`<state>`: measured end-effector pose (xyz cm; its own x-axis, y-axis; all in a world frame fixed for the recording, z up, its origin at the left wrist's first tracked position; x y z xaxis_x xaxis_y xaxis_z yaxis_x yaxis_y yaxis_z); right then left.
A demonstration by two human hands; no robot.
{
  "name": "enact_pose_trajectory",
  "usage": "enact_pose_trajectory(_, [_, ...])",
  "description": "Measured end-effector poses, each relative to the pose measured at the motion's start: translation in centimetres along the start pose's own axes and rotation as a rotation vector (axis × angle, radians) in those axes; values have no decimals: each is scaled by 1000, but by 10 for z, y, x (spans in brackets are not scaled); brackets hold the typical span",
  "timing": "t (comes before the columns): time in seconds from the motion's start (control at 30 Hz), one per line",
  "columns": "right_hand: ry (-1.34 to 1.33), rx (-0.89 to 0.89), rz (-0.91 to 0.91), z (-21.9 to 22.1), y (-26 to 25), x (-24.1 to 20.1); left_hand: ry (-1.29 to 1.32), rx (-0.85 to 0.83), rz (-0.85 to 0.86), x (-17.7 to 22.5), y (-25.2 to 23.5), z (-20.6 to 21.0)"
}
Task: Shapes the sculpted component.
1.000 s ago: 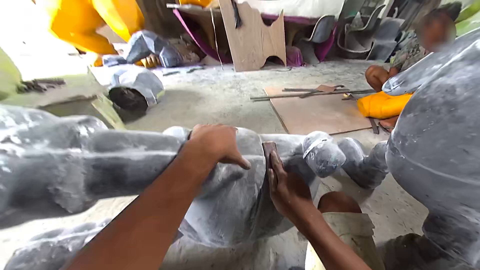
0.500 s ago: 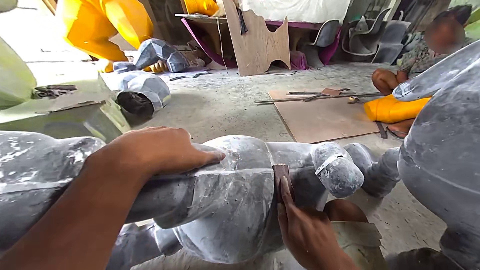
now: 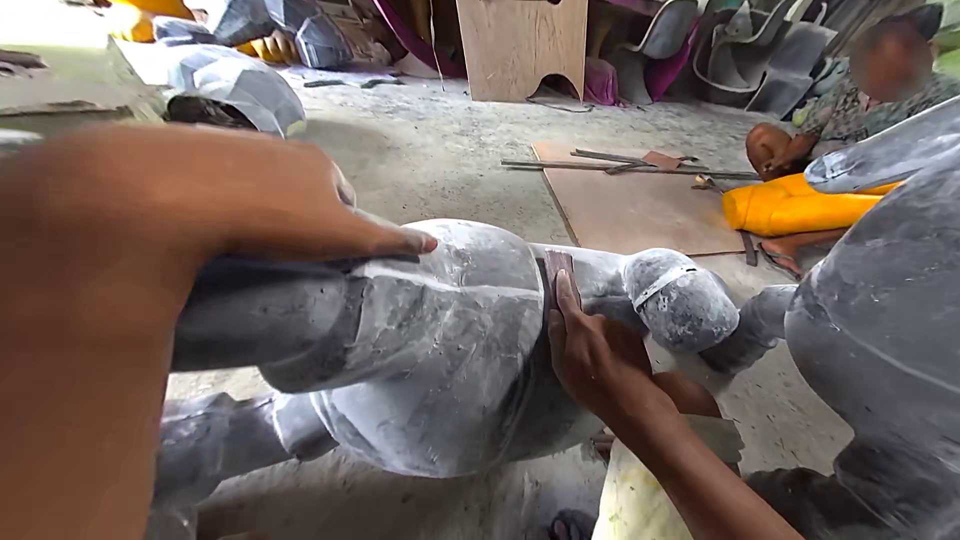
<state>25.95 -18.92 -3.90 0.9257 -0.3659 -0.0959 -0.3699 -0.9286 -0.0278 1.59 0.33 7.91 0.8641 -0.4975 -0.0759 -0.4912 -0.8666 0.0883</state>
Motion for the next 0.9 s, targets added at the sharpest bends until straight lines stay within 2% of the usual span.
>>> enact_pose_trajectory(0.03, [1, 97, -48, 1, 15, -2, 17, 3, 6, -3, -3, 2])
enact_pose_trajectory(0.1, [21, 411, -185, 2, 52, -6, 8, -10, -5, -3, -4, -4])
enact_pose_trajectory(0.13, [38, 476, -213, 4, 58, -5, -3, -7, 0, 0, -1, -6])
enact_pose_trajectory(0.17, [72, 464, -203, 5, 54, -3, 7, -1, 20, 7, 3, -8])
enact_pose_trajectory(0.23, [91, 187, -64, 3, 21, 1, 102, 8, 107, 17, 8, -11])
enact_pose_trajectory(0.27, [61, 86, -11, 0, 7, 1, 153, 40, 147, 15, 5, -10])
enact_pose_trajectory(0.3, [36, 58, 6, -2, 3, 0, 202, 71, 159, 12, 4, -8])
enact_pose_trajectory(0.33, [18, 78, -11, -1, 9, -1, 241, 96, 150, 8, 3, -6])
enact_pose_trajectory(0.43, [50, 426, -199, 2, 57, -7, 214, 115, 162, 9, 3, -13])
enact_pose_trajectory(0.47, [79, 470, -216, 4, 58, -6, 187, 77, 182, 13, 7, -15])
enact_pose_trajectory(0.5, [111, 446, -196, 4, 47, -4, 169, 42, 219, 19, 12, -17])
enact_pose_trajectory(0.57, [100, 184, -54, 1, 6, 2, 177, 47, 258, 27, 19, -18])
enact_pose_trajectory(0.6, [64, 120, -9, 0, -5, 2, 189, 62, 261, 27, 19, -18])
enact_pose_trajectory(0.67, [25, 178, -49, 0, 7, -1, 199, 59, 253, 18, 8, -14])
enact_pose_trajectory(0.73, [7, 399, -187, 2, 47, -4, 185, 28, 236, 11, -1, -15])
enact_pose_trajectory(0.8, [45, 476, -222, 4, 51, -3, 121, -20, 201, 11, 1, -21])
enact_pose_trajectory(0.83, [78, 457, -206, 2, 38, -2, 65, -37, 196, 12, 3, -25])
enact_pose_trajectory(0.9, [91, 277, -93, -1, 0, 2, 85, -19, 217, 17, 6, -21])
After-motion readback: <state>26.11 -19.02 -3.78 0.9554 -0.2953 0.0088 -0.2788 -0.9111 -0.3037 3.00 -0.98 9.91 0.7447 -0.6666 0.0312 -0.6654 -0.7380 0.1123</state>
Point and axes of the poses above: each hand's wrist, its own y-axis away from the middle knuckle, its own z-axis out of the palm, x = y × z, the point moved 8 cm from there along -y, towards the middle knuckle, and after that the axes turned 1 degree about y, right-handed, at the moved point
